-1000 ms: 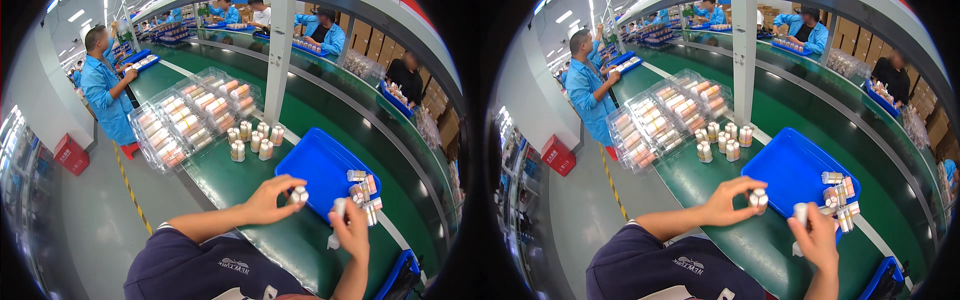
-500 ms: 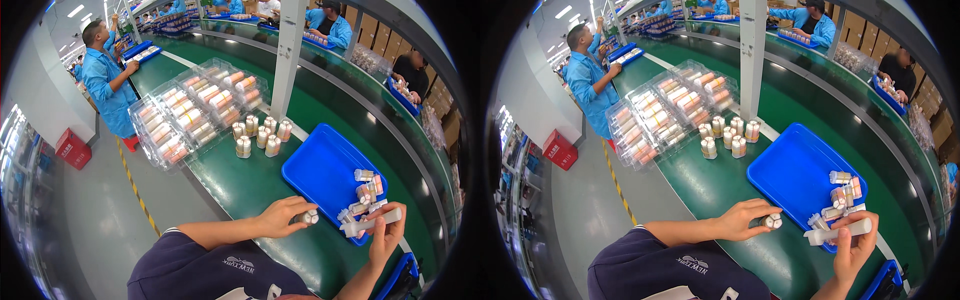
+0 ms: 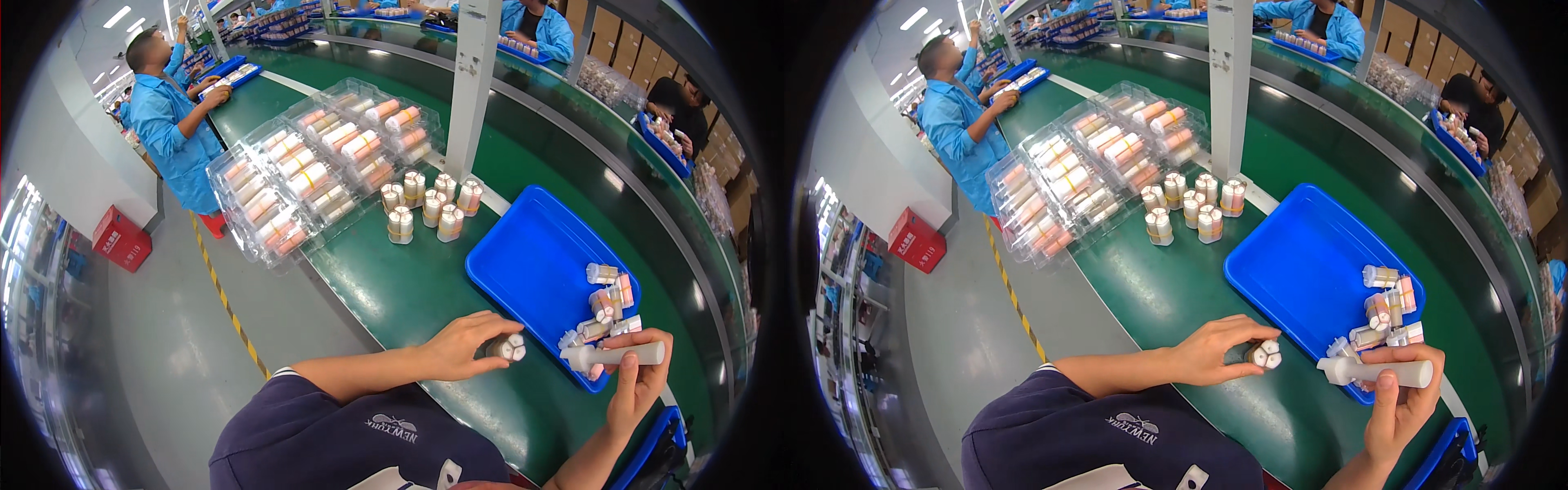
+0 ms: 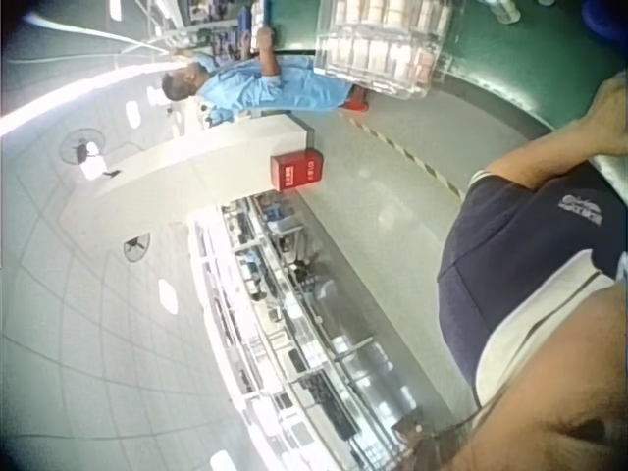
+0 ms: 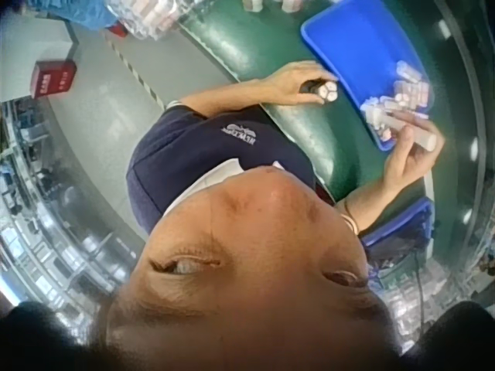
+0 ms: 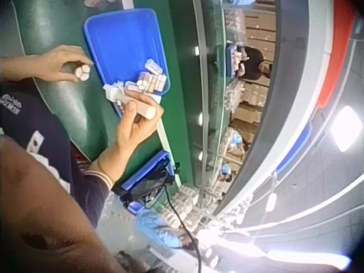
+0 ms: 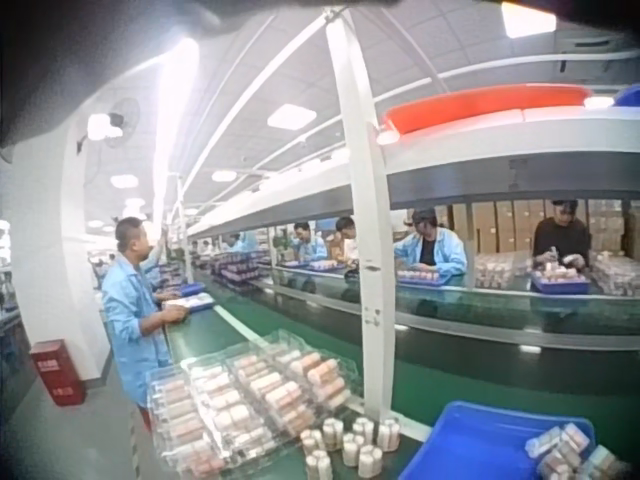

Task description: The person applies liquid to bundled cylindrical components using a dispenser bottle, arranges the bundles, and places them into plastic trays on the workbench.

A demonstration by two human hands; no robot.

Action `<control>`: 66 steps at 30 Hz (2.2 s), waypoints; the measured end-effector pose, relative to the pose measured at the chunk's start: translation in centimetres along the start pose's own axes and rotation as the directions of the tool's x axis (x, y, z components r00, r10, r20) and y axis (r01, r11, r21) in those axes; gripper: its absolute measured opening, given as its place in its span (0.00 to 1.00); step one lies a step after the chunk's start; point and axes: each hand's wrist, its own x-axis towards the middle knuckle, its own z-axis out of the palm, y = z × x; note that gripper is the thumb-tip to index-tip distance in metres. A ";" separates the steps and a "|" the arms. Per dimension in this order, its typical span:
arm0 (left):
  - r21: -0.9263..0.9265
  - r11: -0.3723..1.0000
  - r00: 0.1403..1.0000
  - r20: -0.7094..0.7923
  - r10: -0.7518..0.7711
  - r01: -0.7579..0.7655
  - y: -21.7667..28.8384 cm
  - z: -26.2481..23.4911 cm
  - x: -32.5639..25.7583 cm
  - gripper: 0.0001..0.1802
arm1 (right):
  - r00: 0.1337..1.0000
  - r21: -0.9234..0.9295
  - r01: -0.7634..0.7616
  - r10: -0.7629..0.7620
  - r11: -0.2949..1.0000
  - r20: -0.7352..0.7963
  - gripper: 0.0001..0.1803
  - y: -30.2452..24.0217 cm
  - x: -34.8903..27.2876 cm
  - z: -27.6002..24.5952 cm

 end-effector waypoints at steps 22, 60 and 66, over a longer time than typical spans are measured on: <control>0.246 0.967 0.997 -0.019 0.069 -0.062 -0.5 -0.2 0.5 0.26 | 0.977 -0.059 0.065 -0.051 0.996 0.208 0.14 2.0 -0.2 3.4; 0.106 0.994 0.998 -0.052 -0.028 0.034 1.2 -0.1 0.8 0.28 | 0.995 0.059 -0.007 0.001 0.998 0.098 0.11 1.4 0.2 3.2; 0.167 0.986 0.999 0.041 0.014 -0.020 -0.4 0.0 0.3 0.23 | 0.985 0.015 0.053 -0.055 0.998 0.164 0.12 1.9 0.0 3.3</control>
